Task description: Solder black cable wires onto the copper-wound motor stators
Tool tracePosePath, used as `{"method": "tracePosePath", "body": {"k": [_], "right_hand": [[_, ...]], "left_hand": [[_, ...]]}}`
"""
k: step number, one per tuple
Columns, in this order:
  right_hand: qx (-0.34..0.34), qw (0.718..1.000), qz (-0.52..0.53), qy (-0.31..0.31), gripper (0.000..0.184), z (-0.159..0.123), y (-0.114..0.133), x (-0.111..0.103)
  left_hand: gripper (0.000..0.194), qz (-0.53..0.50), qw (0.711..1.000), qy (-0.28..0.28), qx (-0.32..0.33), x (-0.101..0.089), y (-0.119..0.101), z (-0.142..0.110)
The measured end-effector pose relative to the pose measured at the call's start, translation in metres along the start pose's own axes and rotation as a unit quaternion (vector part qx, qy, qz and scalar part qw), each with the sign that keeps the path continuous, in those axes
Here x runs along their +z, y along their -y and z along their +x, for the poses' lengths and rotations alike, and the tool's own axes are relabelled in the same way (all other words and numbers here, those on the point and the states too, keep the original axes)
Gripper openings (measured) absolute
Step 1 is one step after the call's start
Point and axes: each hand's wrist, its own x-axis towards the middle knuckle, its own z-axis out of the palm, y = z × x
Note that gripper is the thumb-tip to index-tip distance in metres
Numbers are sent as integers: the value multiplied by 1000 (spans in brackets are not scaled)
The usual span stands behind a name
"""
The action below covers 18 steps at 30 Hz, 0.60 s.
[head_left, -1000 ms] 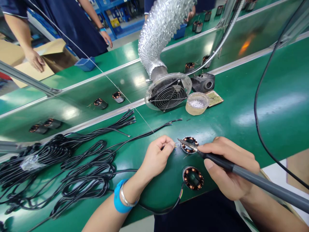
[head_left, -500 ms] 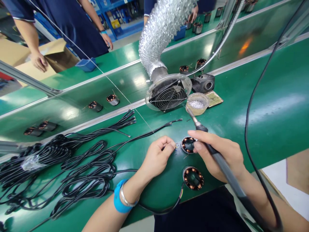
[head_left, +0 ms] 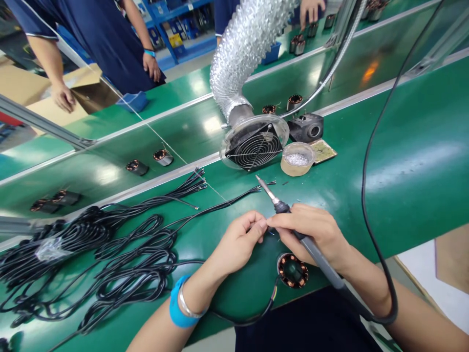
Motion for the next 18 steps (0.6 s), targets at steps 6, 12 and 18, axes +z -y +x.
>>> {"method": "tracePosePath", "body": {"k": [6,12,18], "right_hand": [[8,999,-21,-33,30,-6,1,1],[107,993,22,-43,45,-14,20,-23],[136,988,48,-56,25,-16,37,-40]], "left_hand": [[50,-139,984,-65,-96,12,5,2],[42,-71,990,-98,-78,16,10,1],[38,-6,991,-118,-55,16,10,1]]}}
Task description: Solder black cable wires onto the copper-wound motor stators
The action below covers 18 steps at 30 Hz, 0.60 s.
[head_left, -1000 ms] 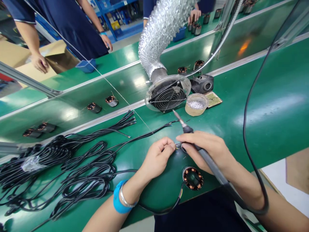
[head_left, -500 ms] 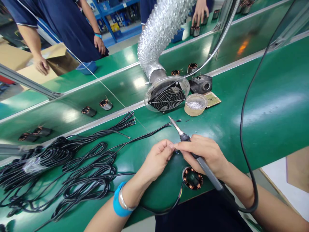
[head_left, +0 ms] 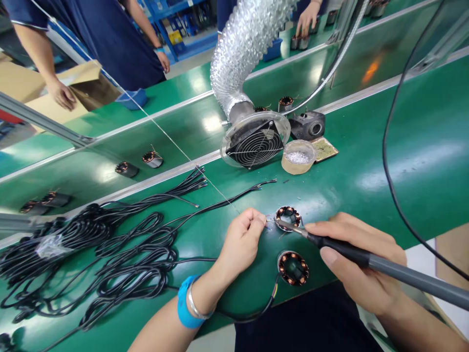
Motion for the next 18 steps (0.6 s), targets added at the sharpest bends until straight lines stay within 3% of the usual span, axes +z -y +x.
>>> {"method": "tracePosePath", "body": {"k": [6,18], "right_hand": [[11,999,-2,-32,19,-2,-7,7],[-15,1000,-8,7,20,1,1,6]], "left_hand": [[36,30,999,-6,17,0,-1,0],[34,63,997,-8,40,0,-3,-1]]}}
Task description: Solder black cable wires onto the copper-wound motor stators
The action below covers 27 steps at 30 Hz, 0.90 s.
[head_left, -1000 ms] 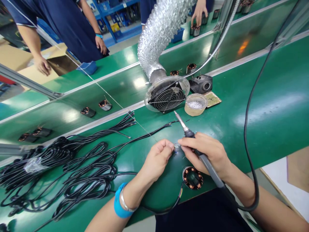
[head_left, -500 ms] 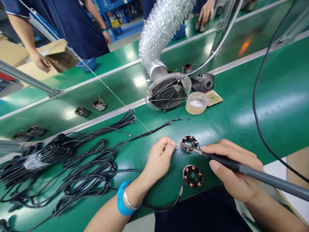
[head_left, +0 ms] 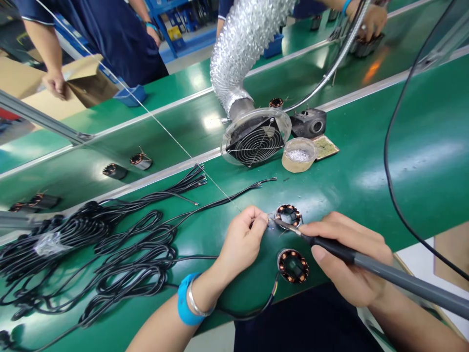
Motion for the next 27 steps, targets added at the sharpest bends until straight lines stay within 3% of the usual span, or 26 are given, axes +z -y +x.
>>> {"method": "tracePosePath", "body": {"k": [6,27], "right_hand": [[-24,1000,-4,-14,26,-7,1,6],[-17,999,-29,-18,21,-1,4,-7]], "left_hand": [[34,7,1000,2,8,0,-2,0],[34,24,1000,2,11,0,-4,0]]}}
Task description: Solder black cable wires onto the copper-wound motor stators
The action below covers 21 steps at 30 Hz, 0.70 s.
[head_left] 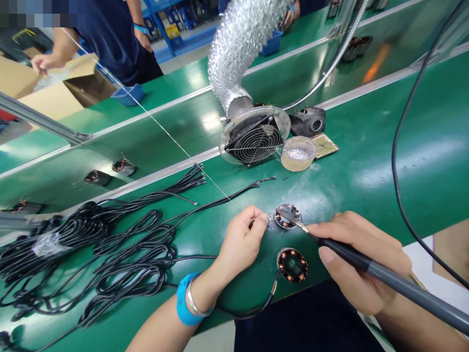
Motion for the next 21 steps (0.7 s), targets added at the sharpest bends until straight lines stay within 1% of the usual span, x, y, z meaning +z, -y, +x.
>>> {"method": "tracePosePath", "body": {"k": [3,8,10,12,14,17,19,21], "right_hand": [[-3,1000,-1,-24,23,0,-2,2],[1,998,-21,-55,35,-3,-11,14],[-12,998,-41,-46,34,-3,-17,22],[-30,999,-44,-11,30,0,-23,31],[-55,998,-25,21,28,3,-28,38],[-93,994,-5,49,31,6,-31,45],[-117,992,-26,47,34,4,-33,45],[-142,987,-73,35,31,-3,-37,42]], "left_hand": [[34,0,1000,-3,-2,-1,-1,-1],[34,-11,1000,23,-3,-3,2,-2],[35,-16,999,37,-4,-3,5,-3],[38,-21,998,55,7,-4,7,-4],[41,-22,997,69,28,-4,8,-7],[44,-9,995,85,61,-6,3,-12],[39,25,992,99,73,-8,-5,-15],[30,99,985,105,95,-11,-12,-16]]}}
